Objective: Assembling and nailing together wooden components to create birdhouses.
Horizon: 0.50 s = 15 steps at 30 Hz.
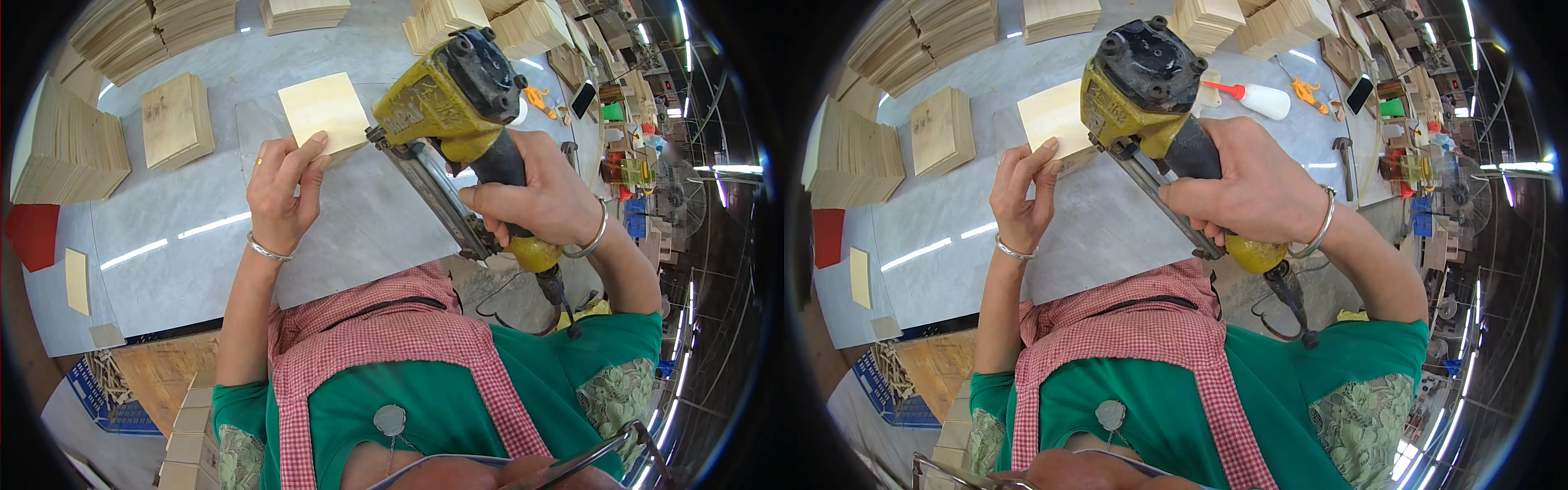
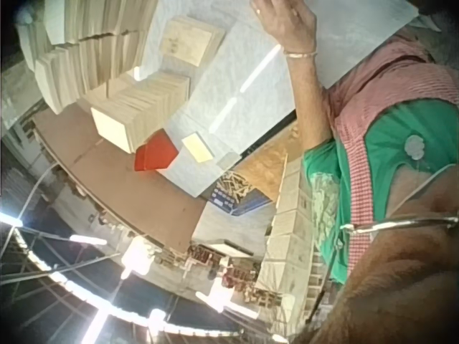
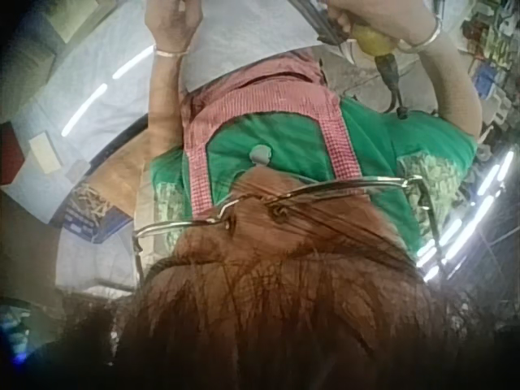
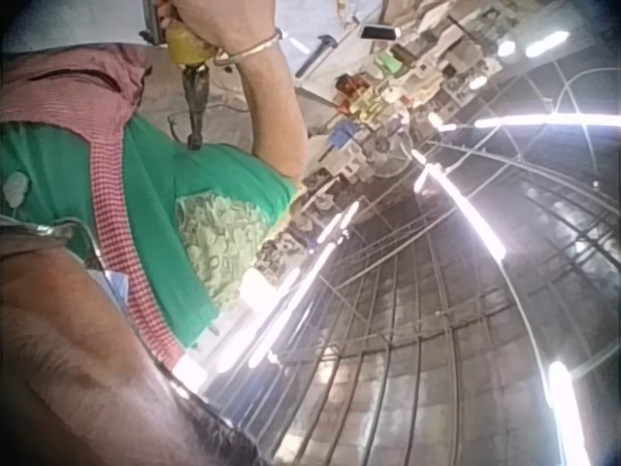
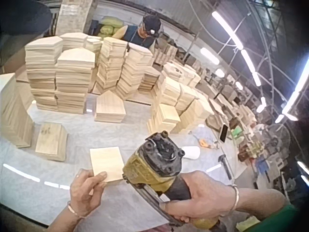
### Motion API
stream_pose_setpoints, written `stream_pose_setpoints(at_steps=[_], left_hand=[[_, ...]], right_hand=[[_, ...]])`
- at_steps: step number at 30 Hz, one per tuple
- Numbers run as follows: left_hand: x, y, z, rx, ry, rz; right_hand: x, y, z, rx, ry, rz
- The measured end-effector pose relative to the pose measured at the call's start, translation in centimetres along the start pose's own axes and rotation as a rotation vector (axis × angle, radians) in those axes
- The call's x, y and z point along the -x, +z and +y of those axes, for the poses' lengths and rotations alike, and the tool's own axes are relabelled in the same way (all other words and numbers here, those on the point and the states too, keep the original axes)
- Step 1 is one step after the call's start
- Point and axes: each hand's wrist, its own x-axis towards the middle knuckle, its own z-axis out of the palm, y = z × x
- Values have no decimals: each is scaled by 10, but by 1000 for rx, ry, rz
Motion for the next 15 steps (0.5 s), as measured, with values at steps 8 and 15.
stream_pose_setpoints(at_steps=[8, 15], left_hand=[[-1, 2, 1, 44, -27, 33], [-1, 2, 1, 56, -15, 33]], right_hand=[[-1, 12, -6, -53, -39, -20], [-3, 16, -6, -60, -20, -15]])
